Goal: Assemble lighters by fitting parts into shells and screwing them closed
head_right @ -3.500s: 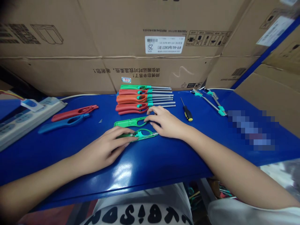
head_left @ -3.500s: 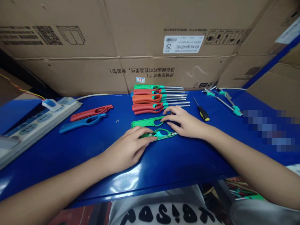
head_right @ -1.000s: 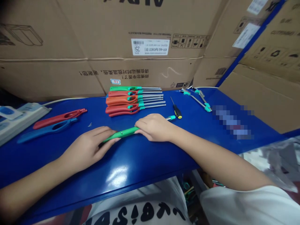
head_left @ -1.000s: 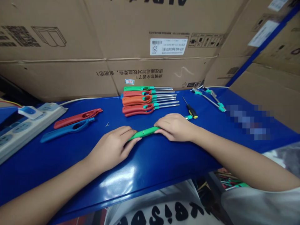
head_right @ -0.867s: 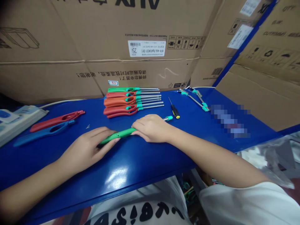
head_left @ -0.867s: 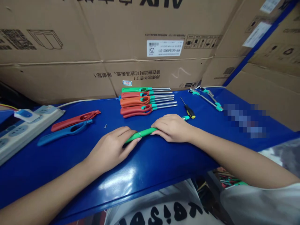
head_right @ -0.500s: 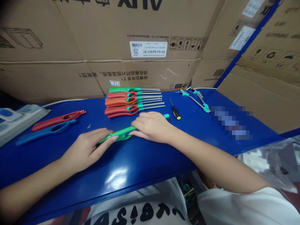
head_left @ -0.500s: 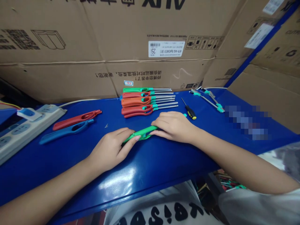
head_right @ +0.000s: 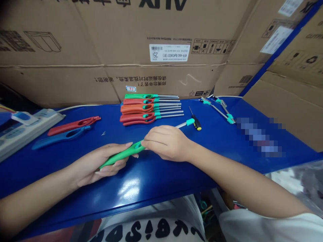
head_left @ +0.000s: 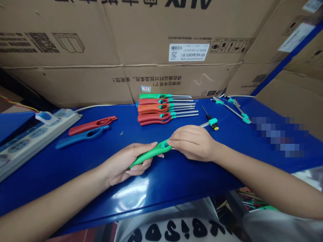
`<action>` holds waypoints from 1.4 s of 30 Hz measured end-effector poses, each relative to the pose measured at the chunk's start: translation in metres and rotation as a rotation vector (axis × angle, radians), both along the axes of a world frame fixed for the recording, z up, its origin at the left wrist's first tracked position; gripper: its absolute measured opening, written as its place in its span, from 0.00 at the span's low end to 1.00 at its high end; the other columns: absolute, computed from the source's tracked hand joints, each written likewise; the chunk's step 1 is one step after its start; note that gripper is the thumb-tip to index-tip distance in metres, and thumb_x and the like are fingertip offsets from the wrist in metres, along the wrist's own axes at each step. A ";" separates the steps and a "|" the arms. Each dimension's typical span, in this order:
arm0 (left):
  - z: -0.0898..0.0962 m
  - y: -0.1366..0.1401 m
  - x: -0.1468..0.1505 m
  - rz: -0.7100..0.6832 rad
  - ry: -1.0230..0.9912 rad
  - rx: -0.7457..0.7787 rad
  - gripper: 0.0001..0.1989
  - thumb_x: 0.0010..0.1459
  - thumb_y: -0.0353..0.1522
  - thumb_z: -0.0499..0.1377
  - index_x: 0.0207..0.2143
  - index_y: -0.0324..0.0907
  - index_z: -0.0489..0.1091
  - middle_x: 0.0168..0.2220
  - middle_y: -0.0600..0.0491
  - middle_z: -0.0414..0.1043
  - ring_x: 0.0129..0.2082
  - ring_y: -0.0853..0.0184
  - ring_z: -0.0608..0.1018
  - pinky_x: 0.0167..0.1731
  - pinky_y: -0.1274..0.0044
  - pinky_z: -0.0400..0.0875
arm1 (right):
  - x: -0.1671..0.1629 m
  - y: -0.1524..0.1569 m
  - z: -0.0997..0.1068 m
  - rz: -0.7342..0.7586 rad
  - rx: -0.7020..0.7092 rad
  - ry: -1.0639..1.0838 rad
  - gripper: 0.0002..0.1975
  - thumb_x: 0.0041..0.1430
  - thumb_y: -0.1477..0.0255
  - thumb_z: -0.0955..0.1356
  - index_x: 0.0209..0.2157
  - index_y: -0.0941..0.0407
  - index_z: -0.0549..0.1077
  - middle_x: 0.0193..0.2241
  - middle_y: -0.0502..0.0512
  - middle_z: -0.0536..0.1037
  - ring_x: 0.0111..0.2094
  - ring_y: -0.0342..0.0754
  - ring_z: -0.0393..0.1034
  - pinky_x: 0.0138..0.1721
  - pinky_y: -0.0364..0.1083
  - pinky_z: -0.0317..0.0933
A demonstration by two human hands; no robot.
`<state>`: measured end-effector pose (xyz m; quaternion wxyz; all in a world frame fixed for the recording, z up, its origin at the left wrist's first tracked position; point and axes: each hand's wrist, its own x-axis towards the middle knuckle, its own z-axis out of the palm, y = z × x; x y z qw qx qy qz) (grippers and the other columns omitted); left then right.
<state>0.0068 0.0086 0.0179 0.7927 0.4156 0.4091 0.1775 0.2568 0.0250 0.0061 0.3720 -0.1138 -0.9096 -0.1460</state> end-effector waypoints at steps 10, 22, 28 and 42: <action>-0.002 -0.003 0.005 0.052 0.033 0.054 0.25 0.61 0.46 0.63 0.20 0.39 0.65 0.13 0.61 0.55 0.12 0.81 0.50 0.11 0.85 0.41 | -0.002 0.001 0.008 -0.032 -0.046 -0.086 0.05 0.66 0.74 0.68 0.42 0.60 0.74 0.39 0.58 0.83 0.41 0.48 0.76 0.43 0.48 0.70; -0.004 -0.003 0.005 0.043 0.112 0.119 0.24 0.61 0.47 0.61 0.22 0.39 0.66 0.13 0.61 0.55 0.11 0.80 0.51 0.11 0.84 0.42 | -0.006 -0.002 0.005 -0.071 -0.136 -0.082 0.07 0.68 0.69 0.68 0.37 0.58 0.75 0.33 0.53 0.81 0.38 0.46 0.72 0.42 0.48 0.63; -0.003 0.001 0.003 0.058 0.117 0.146 0.24 0.62 0.47 0.60 0.22 0.40 0.65 0.13 0.61 0.55 0.12 0.79 0.51 0.11 0.84 0.41 | 0.005 0.008 0.007 -0.105 -0.131 -0.081 0.04 0.68 0.72 0.67 0.42 0.57 0.74 0.38 0.54 0.82 0.41 0.48 0.72 0.44 0.49 0.62; 0.005 0.008 -0.004 0.089 0.179 0.201 0.24 0.63 0.46 0.61 0.20 0.38 0.66 0.13 0.60 0.56 0.11 0.80 0.52 0.11 0.83 0.42 | 0.029 0.021 0.016 -0.438 -0.163 -0.183 0.22 0.64 0.66 0.70 0.58 0.56 0.69 0.54 0.63 0.76 0.54 0.59 0.69 0.55 0.57 0.56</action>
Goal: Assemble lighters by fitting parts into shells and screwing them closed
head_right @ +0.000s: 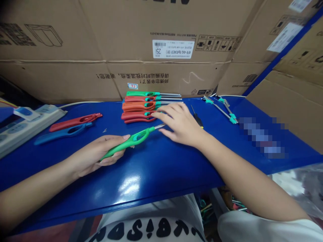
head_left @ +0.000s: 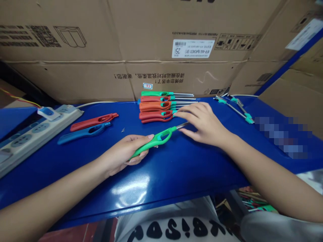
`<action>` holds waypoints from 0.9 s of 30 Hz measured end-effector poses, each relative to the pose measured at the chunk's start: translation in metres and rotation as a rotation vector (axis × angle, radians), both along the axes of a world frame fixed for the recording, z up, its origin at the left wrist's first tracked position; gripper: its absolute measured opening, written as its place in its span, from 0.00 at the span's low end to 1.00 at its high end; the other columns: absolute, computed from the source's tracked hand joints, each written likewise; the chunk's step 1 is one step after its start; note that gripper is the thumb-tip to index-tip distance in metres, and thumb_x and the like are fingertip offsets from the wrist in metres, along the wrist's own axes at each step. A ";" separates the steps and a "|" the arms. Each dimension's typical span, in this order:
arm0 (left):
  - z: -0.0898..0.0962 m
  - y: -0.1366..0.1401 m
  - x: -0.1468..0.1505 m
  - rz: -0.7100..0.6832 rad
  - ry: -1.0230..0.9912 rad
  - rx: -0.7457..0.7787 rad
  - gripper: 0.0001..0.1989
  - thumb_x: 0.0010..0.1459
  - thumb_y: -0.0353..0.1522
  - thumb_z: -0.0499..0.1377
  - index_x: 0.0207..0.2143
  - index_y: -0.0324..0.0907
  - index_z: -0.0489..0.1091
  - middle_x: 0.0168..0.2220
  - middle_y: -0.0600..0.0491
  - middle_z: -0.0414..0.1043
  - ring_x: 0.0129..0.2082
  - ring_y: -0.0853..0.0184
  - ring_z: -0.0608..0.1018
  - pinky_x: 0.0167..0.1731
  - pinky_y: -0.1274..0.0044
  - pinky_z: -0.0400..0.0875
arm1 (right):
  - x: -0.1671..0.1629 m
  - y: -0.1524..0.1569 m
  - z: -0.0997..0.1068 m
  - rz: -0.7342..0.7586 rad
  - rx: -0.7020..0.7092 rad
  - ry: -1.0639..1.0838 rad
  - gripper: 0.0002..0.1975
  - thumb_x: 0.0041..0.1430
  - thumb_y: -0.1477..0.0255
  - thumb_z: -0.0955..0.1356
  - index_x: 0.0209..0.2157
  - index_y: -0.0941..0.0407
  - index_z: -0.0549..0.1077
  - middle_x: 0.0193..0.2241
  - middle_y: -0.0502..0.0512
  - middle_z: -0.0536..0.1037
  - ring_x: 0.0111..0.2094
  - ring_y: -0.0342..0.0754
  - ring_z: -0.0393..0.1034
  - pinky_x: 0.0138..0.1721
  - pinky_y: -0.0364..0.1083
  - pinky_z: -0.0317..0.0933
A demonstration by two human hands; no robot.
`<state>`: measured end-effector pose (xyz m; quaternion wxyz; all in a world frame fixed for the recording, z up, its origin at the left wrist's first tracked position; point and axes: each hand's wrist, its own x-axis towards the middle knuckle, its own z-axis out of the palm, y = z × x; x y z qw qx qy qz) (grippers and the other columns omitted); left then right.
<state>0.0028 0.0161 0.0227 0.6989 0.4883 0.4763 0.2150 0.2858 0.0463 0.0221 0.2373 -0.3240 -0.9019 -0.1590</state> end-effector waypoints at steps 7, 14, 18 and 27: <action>0.003 0.005 -0.005 0.050 0.037 0.058 0.20 0.61 0.45 0.61 0.25 0.38 0.70 0.12 0.60 0.57 0.10 0.78 0.52 0.13 0.82 0.42 | 0.030 0.022 -0.001 -0.136 -0.102 0.039 0.11 0.62 0.66 0.70 0.44 0.55 0.73 0.42 0.59 0.81 0.47 0.58 0.72 0.55 0.58 0.55; 0.004 0.007 -0.006 0.057 0.045 0.072 0.19 0.61 0.45 0.60 0.29 0.37 0.73 0.13 0.60 0.57 0.10 0.79 0.51 0.13 0.81 0.41 | 0.033 0.023 -0.002 -0.026 -0.120 0.019 0.06 0.66 0.68 0.69 0.36 0.54 0.77 0.35 0.54 0.82 0.44 0.52 0.72 0.55 0.55 0.54; 0.004 0.006 -0.006 0.057 0.067 0.084 0.20 0.60 0.45 0.61 0.24 0.38 0.70 0.12 0.59 0.58 0.10 0.78 0.53 0.13 0.81 0.41 | 0.032 0.022 0.000 -0.047 -0.100 -0.036 0.09 0.67 0.66 0.68 0.42 0.55 0.78 0.40 0.56 0.82 0.46 0.54 0.72 0.55 0.56 0.54; 0.005 0.005 -0.006 0.076 0.100 0.182 0.22 0.59 0.46 0.63 0.21 0.40 0.66 0.14 0.59 0.59 0.12 0.78 0.55 0.13 0.82 0.44 | 0.046 0.029 -0.001 -0.192 -0.069 -0.082 0.10 0.63 0.68 0.68 0.44 0.56 0.77 0.41 0.59 0.83 0.46 0.58 0.72 0.53 0.60 0.56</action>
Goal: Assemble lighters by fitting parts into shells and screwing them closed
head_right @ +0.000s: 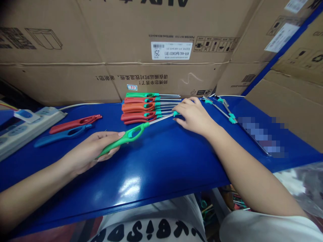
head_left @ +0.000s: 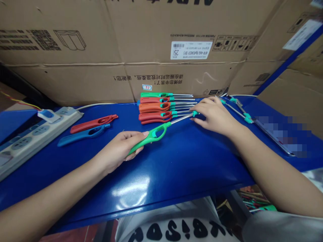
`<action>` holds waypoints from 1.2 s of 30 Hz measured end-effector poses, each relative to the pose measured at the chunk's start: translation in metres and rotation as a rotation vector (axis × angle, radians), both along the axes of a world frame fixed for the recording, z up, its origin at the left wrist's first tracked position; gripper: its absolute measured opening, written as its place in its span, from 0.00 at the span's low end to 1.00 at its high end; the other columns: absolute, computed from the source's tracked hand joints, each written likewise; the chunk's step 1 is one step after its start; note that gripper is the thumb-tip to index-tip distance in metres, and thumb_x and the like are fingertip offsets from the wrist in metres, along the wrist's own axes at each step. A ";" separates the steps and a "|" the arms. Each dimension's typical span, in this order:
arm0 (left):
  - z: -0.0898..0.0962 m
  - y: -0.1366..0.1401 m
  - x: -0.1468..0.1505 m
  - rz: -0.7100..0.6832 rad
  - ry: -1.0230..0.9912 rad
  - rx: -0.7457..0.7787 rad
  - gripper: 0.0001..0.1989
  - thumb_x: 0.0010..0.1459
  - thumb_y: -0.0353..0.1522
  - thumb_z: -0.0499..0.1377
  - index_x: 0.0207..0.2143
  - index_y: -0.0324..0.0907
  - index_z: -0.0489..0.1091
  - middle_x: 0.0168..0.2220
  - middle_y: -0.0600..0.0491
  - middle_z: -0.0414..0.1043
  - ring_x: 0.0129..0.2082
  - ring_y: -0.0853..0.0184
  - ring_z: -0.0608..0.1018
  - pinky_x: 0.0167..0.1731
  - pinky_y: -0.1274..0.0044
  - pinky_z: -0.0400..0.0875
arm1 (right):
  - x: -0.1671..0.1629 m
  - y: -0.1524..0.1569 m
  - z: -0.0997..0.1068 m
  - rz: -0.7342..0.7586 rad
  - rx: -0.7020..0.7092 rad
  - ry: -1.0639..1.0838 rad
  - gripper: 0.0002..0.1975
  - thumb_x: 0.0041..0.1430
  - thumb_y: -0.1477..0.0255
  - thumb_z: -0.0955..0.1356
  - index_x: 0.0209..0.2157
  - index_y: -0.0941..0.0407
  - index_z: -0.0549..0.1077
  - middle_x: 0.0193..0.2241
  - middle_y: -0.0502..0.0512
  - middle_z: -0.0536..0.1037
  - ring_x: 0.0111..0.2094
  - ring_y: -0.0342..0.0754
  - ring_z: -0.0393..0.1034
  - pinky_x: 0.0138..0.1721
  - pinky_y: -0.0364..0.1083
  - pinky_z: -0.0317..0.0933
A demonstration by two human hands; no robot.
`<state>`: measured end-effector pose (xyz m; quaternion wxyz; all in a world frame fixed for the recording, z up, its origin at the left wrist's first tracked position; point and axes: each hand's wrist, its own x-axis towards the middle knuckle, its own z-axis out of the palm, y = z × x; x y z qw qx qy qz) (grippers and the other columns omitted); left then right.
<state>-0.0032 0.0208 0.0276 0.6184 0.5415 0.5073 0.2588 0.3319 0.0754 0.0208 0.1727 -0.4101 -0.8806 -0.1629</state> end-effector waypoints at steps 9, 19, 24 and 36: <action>-0.004 -0.002 0.000 -0.038 0.059 0.010 0.23 0.57 0.48 0.64 0.22 0.39 0.67 0.16 0.59 0.60 0.12 0.78 0.56 0.12 0.83 0.44 | 0.003 0.002 -0.002 0.108 0.066 -0.027 0.12 0.63 0.76 0.64 0.41 0.56 0.80 0.36 0.58 0.83 0.42 0.55 0.73 0.57 0.62 0.56; -0.006 -0.011 0.007 -0.083 0.070 -0.006 0.24 0.57 0.51 0.62 0.23 0.40 0.67 0.17 0.59 0.62 0.12 0.78 0.56 0.13 0.82 0.45 | -0.043 -0.022 -0.008 0.255 0.076 -0.066 0.12 0.66 0.77 0.64 0.46 0.62 0.77 0.40 0.62 0.84 0.44 0.53 0.73 0.54 0.58 0.57; -0.009 -0.016 0.012 -0.119 0.064 -0.030 0.26 0.58 0.53 0.61 0.22 0.40 0.65 0.17 0.60 0.60 0.12 0.78 0.56 0.13 0.82 0.46 | -0.063 -0.034 -0.014 0.319 0.079 -0.068 0.13 0.68 0.76 0.63 0.47 0.64 0.77 0.39 0.62 0.84 0.43 0.53 0.73 0.51 0.56 0.58; -0.008 -0.008 0.006 -0.072 -0.046 -0.121 0.23 0.58 0.47 0.64 0.20 0.38 0.67 0.15 0.59 0.60 0.11 0.79 0.55 0.11 0.83 0.42 | -0.051 -0.030 -0.008 0.441 0.146 0.008 0.10 0.70 0.71 0.65 0.43 0.60 0.76 0.35 0.57 0.83 0.40 0.50 0.71 0.45 0.51 0.62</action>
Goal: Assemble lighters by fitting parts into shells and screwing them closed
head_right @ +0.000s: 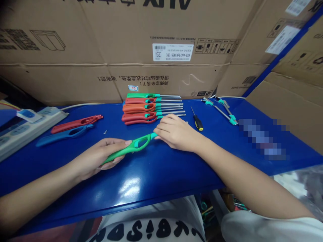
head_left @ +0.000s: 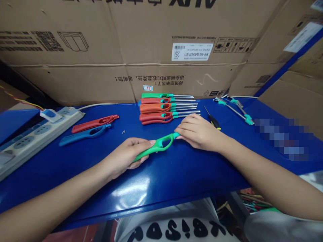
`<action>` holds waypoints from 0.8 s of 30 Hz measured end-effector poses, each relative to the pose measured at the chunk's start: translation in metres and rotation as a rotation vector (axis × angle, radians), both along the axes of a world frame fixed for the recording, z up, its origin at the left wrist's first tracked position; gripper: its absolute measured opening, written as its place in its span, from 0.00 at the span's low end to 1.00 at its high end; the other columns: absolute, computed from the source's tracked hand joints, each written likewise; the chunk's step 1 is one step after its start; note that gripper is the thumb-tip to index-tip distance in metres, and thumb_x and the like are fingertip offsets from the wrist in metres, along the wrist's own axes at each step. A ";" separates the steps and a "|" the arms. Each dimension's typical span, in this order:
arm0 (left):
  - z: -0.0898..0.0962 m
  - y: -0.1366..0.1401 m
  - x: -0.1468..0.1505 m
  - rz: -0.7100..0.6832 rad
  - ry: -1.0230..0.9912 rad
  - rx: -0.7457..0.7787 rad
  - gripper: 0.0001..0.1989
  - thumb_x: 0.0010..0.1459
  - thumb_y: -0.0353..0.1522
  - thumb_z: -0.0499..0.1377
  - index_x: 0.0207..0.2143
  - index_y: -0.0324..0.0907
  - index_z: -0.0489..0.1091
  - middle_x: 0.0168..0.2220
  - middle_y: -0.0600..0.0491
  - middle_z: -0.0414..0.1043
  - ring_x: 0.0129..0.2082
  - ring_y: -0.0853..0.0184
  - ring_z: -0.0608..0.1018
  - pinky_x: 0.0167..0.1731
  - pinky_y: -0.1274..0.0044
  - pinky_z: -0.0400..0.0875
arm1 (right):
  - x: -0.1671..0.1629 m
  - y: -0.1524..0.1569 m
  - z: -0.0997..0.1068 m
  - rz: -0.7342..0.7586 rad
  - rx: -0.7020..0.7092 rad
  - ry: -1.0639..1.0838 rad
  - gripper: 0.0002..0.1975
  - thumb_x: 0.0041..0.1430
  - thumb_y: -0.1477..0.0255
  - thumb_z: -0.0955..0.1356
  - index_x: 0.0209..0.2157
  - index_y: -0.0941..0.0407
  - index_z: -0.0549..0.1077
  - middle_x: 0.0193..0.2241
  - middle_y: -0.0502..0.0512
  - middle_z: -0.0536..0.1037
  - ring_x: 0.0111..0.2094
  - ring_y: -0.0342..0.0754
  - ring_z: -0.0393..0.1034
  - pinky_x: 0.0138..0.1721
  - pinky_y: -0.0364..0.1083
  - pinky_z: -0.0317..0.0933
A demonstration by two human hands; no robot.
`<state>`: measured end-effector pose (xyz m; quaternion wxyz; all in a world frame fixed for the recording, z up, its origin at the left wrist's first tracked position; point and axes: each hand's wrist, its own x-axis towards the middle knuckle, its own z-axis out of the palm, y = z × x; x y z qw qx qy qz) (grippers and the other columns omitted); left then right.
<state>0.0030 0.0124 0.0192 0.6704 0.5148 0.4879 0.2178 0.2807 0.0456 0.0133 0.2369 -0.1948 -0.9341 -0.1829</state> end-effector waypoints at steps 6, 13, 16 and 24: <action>0.002 -0.004 0.000 -0.025 -0.093 -0.117 0.23 0.56 0.46 0.65 0.19 0.38 0.67 0.14 0.59 0.59 0.09 0.81 0.54 0.10 0.84 0.42 | -0.008 -0.005 -0.006 0.059 0.088 0.060 0.07 0.68 0.75 0.66 0.40 0.64 0.74 0.31 0.61 0.80 0.37 0.51 0.68 0.40 0.51 0.64; -0.003 -0.010 0.004 -0.007 -0.044 -0.044 0.24 0.54 0.48 0.66 0.20 0.39 0.65 0.15 0.60 0.60 0.11 0.80 0.53 0.10 0.84 0.43 | -0.010 -0.006 -0.010 0.055 0.029 0.043 0.08 0.69 0.77 0.63 0.40 0.63 0.74 0.30 0.60 0.78 0.37 0.51 0.67 0.40 0.51 0.64; -0.007 -0.009 0.005 -0.024 0.022 -0.015 0.25 0.55 0.51 0.63 0.22 0.40 0.65 0.15 0.61 0.59 0.11 0.79 0.53 0.11 0.83 0.43 | -0.010 -0.006 -0.011 0.045 -0.009 -0.013 0.10 0.70 0.76 0.63 0.40 0.64 0.74 0.30 0.60 0.78 0.36 0.51 0.66 0.41 0.50 0.62; -0.010 0.001 -0.002 -0.281 0.557 0.822 0.18 0.69 0.44 0.52 0.37 0.41 0.74 0.30 0.53 0.73 0.28 0.66 0.75 0.29 0.76 0.66 | -0.003 0.004 -0.008 -0.070 -0.363 -0.105 0.11 0.70 0.67 0.65 0.37 0.59 0.73 0.33 0.57 0.77 0.37 0.51 0.66 0.42 0.49 0.58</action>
